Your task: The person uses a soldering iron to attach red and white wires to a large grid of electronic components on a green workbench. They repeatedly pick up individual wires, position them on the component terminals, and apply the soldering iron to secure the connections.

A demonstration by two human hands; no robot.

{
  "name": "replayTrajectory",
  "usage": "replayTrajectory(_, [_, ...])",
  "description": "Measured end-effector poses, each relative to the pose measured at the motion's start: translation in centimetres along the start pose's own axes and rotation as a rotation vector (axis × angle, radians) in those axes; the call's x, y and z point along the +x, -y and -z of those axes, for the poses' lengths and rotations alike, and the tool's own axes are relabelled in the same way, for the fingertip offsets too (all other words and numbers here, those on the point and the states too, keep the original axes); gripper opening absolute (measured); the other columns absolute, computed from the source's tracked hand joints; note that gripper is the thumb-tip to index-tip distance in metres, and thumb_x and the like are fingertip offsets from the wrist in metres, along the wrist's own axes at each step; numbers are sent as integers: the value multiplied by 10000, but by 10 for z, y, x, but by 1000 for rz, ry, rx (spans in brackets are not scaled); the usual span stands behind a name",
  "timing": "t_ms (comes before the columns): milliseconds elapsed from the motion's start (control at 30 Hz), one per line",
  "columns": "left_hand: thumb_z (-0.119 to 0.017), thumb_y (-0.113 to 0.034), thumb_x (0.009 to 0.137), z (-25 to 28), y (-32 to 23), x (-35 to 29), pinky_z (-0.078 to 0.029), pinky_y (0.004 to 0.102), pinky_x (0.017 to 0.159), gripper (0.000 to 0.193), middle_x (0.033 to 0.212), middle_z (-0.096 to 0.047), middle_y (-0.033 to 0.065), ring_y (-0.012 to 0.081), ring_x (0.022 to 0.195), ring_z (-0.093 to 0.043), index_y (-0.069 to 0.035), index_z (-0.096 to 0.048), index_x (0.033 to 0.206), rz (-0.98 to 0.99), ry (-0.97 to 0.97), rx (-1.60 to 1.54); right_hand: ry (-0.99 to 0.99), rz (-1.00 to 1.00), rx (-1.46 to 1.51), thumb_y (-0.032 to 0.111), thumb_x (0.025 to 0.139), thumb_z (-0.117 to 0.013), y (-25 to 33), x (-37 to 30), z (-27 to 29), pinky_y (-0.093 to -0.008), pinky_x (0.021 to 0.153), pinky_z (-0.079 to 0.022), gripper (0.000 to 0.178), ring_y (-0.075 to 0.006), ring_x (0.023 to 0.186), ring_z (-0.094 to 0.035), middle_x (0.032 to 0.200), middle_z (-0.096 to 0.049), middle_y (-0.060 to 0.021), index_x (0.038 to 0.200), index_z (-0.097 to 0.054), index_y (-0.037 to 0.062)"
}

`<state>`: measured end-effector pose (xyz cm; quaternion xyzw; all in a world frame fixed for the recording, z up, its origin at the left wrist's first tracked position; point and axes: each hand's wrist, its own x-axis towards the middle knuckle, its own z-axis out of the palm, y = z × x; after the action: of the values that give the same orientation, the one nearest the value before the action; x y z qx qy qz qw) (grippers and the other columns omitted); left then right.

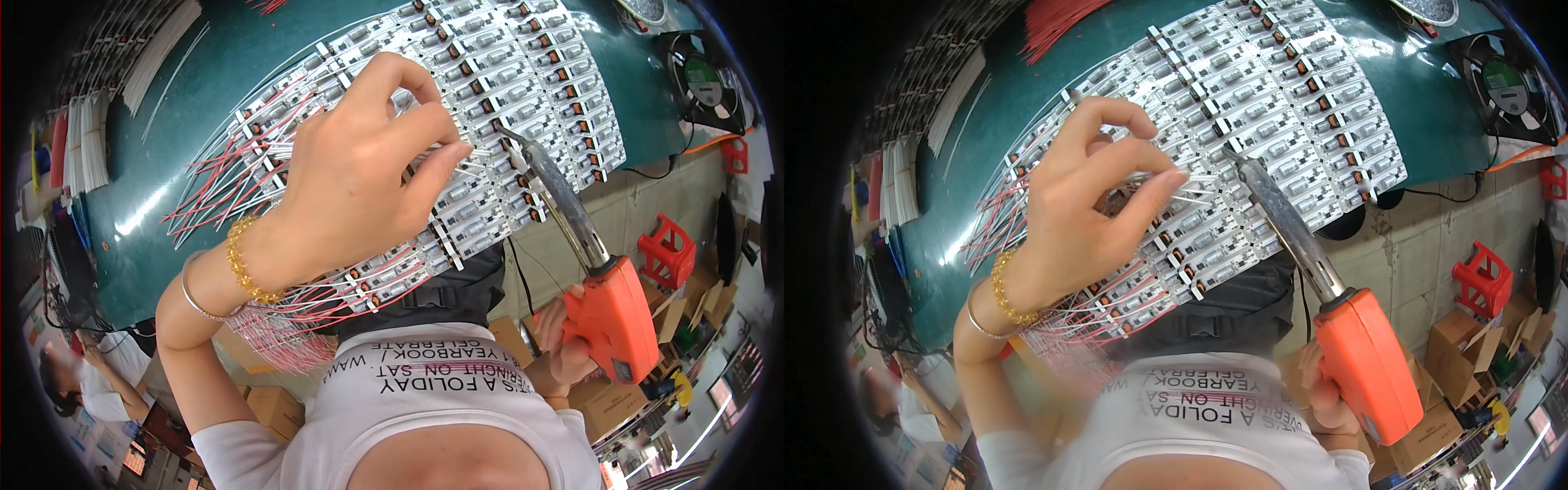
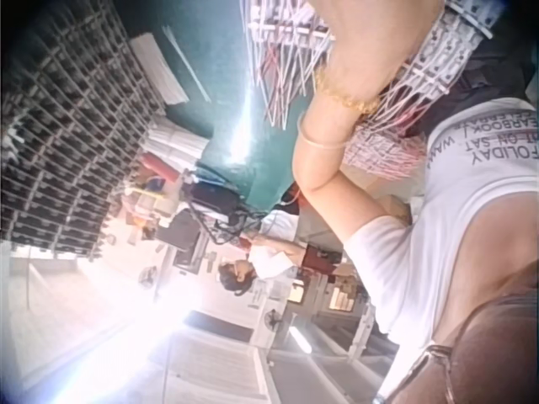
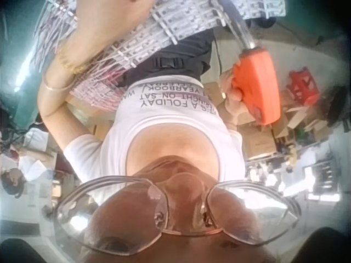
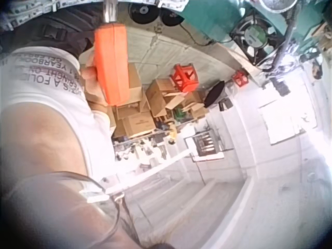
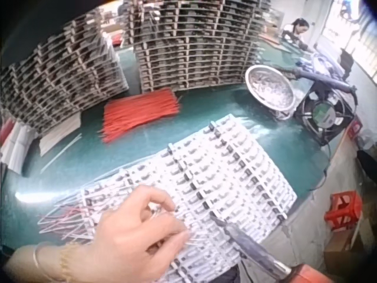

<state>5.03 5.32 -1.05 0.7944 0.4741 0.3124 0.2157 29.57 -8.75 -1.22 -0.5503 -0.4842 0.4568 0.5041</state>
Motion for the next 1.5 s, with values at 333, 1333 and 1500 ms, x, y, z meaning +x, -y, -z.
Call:
replayTrajectory(333, [-734,0,754,-13,-3,-6,-467,271,529,101,925,-608,76,157,634,-599,-7,-641,793,0,-58,26,-1,-8,-145,553,859,-644,-28,-34,37,-263,491,-389,726,-111,478,-443,579,-470,16,1200,-483,-68])
replayTrajectory(1333, [-744,-26,754,-11,-14,-10,-447,262,531,97,950,-602,80,146,638,-572,-19,-666,810,71,-12,-75,-16,-51,59,575,832,-663,-11,-27,21,-245,425,-362,825,-91,400,-418,506,-437,31,1253,-447,-100])
replayTrajectory(1500, [-745,-23,741,-18,-16,-13,-447,263,533,106,960,-607,73,146,626,-570,-22,-662,807,22,-36,0,-23,-72,43,578,831,-662,-6,-30,20,-249,428,-362,819,-93,401,-418,507,-435,31,1246,-449,-95])
